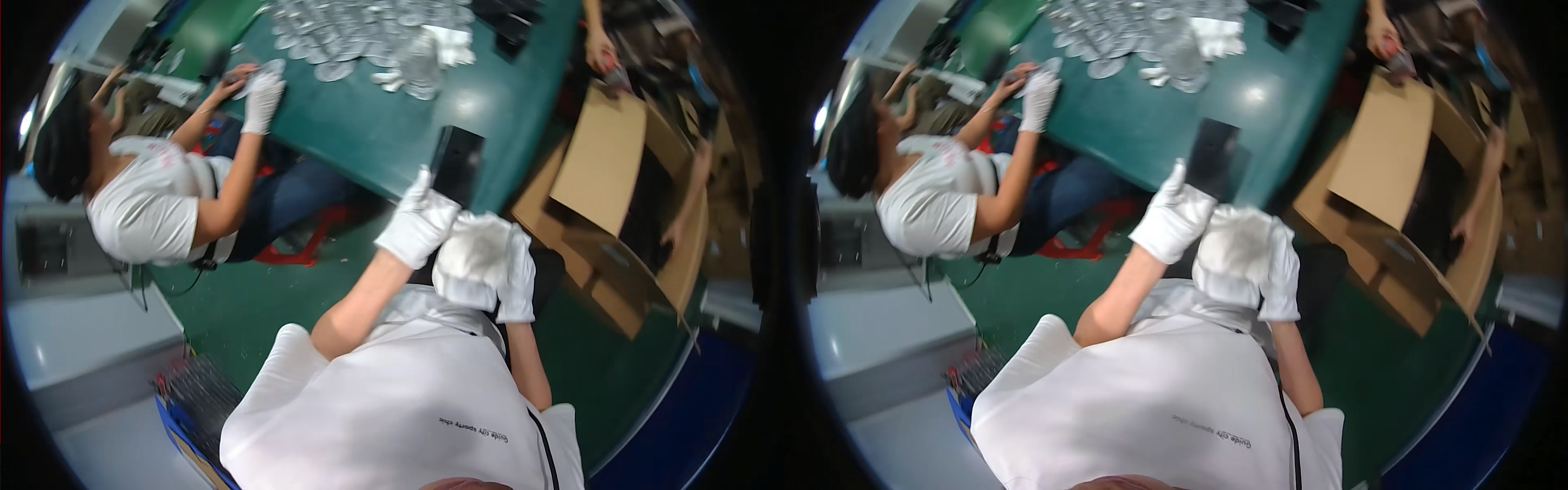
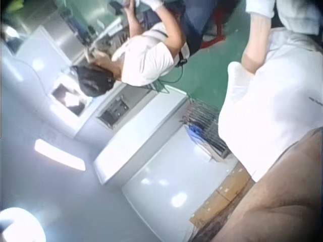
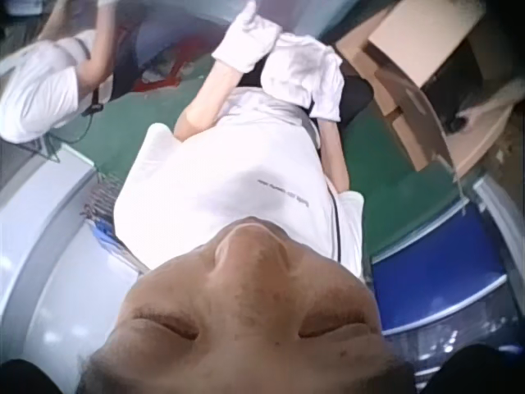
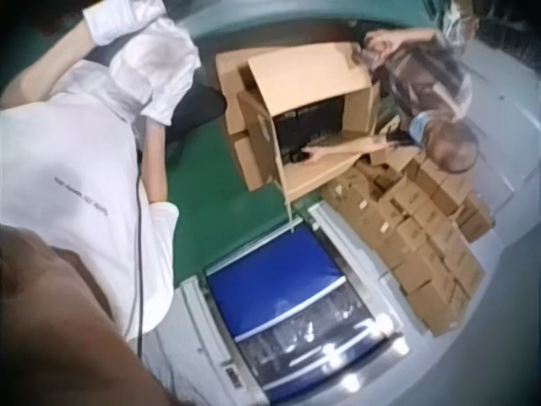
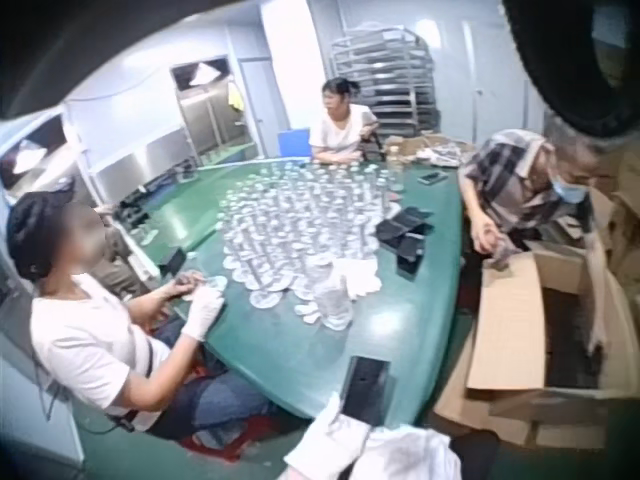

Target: The person wipes the surfaces of small black rectangular electronic components using a white cloth. They handle the items one at a time, turning them over to clean multiple sides before placing them into a cardboard box. The task is performed at a green workbench in a factory setting.

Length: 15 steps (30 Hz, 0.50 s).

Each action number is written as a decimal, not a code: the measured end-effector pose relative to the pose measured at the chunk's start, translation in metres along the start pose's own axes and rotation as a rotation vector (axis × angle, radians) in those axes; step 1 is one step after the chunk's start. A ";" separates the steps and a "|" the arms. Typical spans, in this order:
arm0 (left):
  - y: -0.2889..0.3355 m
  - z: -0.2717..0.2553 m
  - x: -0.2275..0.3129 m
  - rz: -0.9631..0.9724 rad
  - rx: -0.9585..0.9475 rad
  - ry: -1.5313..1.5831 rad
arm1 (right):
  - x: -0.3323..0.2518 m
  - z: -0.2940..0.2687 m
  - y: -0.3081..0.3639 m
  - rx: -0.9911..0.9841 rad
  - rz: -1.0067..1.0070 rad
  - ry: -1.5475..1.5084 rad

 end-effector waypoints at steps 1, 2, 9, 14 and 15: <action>0.002 0.013 -0.001 -0.004 0.002 0.141 | -0.016 -0.011 -0.020 -0.007 0.446 -0.450; 0.002 0.020 -0.003 0.004 0.006 0.283 | -0.033 -0.017 -0.038 -0.003 0.868 -0.918; 0.001 -0.008 -0.033 -0.031 -0.003 0.443 | -0.089 -0.001 -0.105 -0.005 0.651 -1.124; -0.015 -0.004 -0.004 -0.022 -0.109 0.318 | -0.036 0.065 -0.038 -0.190 0.883 -1.105; -0.030 -0.042 0.008 -0.002 -0.208 0.246 | -0.068 0.047 -0.043 -0.176 1.104 -1.092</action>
Point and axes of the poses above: each hand's wrist, its own y-axis away from the middle knuckle, its own z-axis out of the palm, x = y × z, the point moved 1 cm from there along -y, towards the middle knuckle, and after that the axes turned 11 degrees about z, right-handed, at the moved point
